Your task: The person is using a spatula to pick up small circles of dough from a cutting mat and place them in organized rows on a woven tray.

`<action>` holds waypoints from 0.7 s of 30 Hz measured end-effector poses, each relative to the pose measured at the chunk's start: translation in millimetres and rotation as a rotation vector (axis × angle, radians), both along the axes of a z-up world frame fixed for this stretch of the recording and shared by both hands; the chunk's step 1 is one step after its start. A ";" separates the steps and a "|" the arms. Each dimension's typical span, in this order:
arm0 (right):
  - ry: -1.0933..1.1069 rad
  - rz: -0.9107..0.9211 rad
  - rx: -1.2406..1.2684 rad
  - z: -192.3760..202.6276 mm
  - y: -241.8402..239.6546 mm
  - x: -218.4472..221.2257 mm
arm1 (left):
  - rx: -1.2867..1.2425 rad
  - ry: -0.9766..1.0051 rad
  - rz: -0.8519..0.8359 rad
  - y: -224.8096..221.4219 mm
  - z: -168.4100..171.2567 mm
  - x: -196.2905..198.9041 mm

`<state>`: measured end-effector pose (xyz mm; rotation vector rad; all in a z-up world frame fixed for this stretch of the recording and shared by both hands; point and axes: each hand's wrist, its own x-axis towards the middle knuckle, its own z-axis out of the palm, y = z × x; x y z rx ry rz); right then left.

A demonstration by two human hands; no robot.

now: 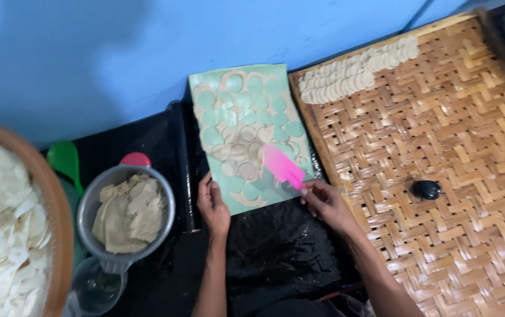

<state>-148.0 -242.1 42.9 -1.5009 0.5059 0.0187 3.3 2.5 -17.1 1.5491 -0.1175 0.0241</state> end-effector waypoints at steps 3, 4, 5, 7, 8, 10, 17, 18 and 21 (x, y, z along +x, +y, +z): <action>-0.019 -0.161 -0.072 -9.1 -34.7 -3.7 | 0.019 0.012 -0.005 0.1 6.4 -0.1; -0.020 -0.182 -0.080 -15.1 -50.2 -5.7 | 0.012 0.010 -0.026 -1.3 6.2 -1.1; -0.026 -0.246 -0.104 -21.5 -65.1 -7.0 | -0.008 0.024 -0.013 -1.6 6.7 -1.2; -0.036 -0.324 -0.132 -28.4 -92.4 -8.7 | -0.030 0.035 -0.015 -1.2 3.4 -0.8; -0.041 -0.401 -0.186 -29.0 -104.5 -8.8 | -0.021 0.039 -0.006 -0.3 -0.4 -0.2; -0.047 -0.484 -0.238 -36.0 -133.3 -7.1 | -0.012 0.041 -0.002 0.1 -2.1 -0.2; -0.030 -0.665 -0.766 -40.5 -208.3 23.7 | -0.024 0.007 -0.001 -0.6 4.0 -1.5; 0.010 -0.685 -0.791 -38.1 -213.4 29.0 | -0.015 0.026 0.003 -1.2 6.4 -1.5; 0.050 -0.695 -0.751 -37.9 -224.4 38.2 | -0.029 0.028 0.016 -1.7 2.4 -1.1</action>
